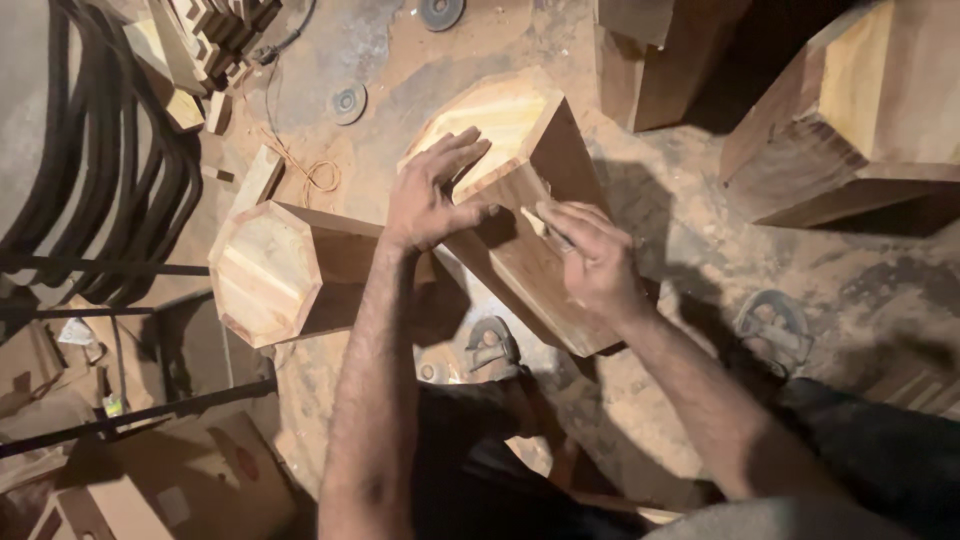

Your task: The person sits on the workshop floor sanding octagonal wooden posts with a sanding block, rubbing the flat end faces and edges of each post, turning the posts over to reach other sides, and setting finished posts aside among a group of similar posts.

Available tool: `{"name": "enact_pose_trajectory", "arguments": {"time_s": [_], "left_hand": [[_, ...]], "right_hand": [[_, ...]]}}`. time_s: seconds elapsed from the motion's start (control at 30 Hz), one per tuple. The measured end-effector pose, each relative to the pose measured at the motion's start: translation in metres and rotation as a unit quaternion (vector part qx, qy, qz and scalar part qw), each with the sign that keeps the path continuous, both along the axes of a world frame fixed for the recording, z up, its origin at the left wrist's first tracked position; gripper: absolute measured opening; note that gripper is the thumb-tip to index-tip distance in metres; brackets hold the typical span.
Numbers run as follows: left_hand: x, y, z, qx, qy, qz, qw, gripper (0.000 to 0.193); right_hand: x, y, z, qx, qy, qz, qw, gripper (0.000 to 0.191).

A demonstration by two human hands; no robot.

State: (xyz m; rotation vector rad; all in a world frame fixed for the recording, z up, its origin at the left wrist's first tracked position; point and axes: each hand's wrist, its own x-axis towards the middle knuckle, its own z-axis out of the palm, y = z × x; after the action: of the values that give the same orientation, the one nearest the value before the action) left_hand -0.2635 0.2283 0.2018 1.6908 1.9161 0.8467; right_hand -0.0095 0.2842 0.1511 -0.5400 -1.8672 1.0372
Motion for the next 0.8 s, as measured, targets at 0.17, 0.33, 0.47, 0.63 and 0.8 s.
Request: {"name": "enact_pose_trajectory", "arguments": {"time_s": [0.17,0.33,0.47,0.63,0.8], "left_hand": [[0.0,-0.001,-0.002,0.011,0.001,-0.021,1.0,0.082],[0.002,-0.002,-0.003,0.001,0.029,-0.007,1.0,0.083],[0.002,-0.003,-0.004,0.008,-0.01,-0.016,1.0,0.082],[0.0,-0.003,-0.009,0.015,-0.034,-0.016,0.999,0.079],[0.001,-0.005,-0.01,0.016,-0.044,-0.014,0.999,0.08]], "right_hand": [[0.011,0.041,0.004,-0.046,0.018,-0.024,0.998,0.036],[0.0,0.063,0.005,-0.029,0.012,0.066,0.997,0.039],[0.004,0.068,0.004,-0.001,-0.001,0.137,0.991,0.046],[0.027,0.073,-0.017,0.03,-0.036,0.186,0.982,0.05],[0.038,0.061,-0.056,0.034,-0.046,0.185,0.981,0.043]]}}
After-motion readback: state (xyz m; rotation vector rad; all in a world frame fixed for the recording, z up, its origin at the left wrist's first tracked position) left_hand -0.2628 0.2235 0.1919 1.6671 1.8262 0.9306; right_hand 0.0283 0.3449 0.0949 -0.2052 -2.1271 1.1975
